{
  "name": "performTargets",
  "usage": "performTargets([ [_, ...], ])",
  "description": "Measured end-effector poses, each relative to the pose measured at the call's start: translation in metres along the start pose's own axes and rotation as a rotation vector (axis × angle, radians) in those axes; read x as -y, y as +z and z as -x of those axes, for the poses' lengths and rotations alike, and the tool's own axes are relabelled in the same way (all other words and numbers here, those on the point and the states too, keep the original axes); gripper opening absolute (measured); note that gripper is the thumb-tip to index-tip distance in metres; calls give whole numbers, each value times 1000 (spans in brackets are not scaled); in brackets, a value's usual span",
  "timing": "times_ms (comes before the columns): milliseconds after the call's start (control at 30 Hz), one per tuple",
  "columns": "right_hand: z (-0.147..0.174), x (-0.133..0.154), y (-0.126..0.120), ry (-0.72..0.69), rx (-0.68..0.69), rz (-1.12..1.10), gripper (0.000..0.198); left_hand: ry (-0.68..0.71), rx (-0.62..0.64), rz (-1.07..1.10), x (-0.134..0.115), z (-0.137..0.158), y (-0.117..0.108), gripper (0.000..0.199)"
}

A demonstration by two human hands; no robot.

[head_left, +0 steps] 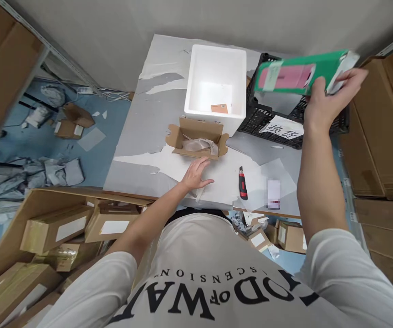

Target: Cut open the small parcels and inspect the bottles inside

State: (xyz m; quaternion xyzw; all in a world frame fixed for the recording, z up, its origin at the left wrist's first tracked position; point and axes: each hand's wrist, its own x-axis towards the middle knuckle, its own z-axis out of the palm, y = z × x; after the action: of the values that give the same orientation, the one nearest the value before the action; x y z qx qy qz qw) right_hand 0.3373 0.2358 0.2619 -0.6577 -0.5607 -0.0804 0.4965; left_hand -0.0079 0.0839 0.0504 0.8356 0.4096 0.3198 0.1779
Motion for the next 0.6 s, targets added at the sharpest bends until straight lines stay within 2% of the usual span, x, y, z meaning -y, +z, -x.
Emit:
performTargets([
  [33,-16,-2,16,60,-47,65,19,-12,3,-25,0,0,-1,74],
  [100,-35,-7,53,203,-51,161,22,-38,10,-75,1,2,-3,72],
  [200,-33,-16,102,374,81,229,30,-66,-17,-146,3,5,-7,69],
  [267,-21,-21,124,415,201,265,35,-83,-30,-175,5,7,-9,68],
  [400,-4,-28,140,374,404,358,44,-137,18,-198,6,7,-12,64],
  [600,-2,-41,142,311,601,424,54,-279,45,-307,6,0,-12,54],
])
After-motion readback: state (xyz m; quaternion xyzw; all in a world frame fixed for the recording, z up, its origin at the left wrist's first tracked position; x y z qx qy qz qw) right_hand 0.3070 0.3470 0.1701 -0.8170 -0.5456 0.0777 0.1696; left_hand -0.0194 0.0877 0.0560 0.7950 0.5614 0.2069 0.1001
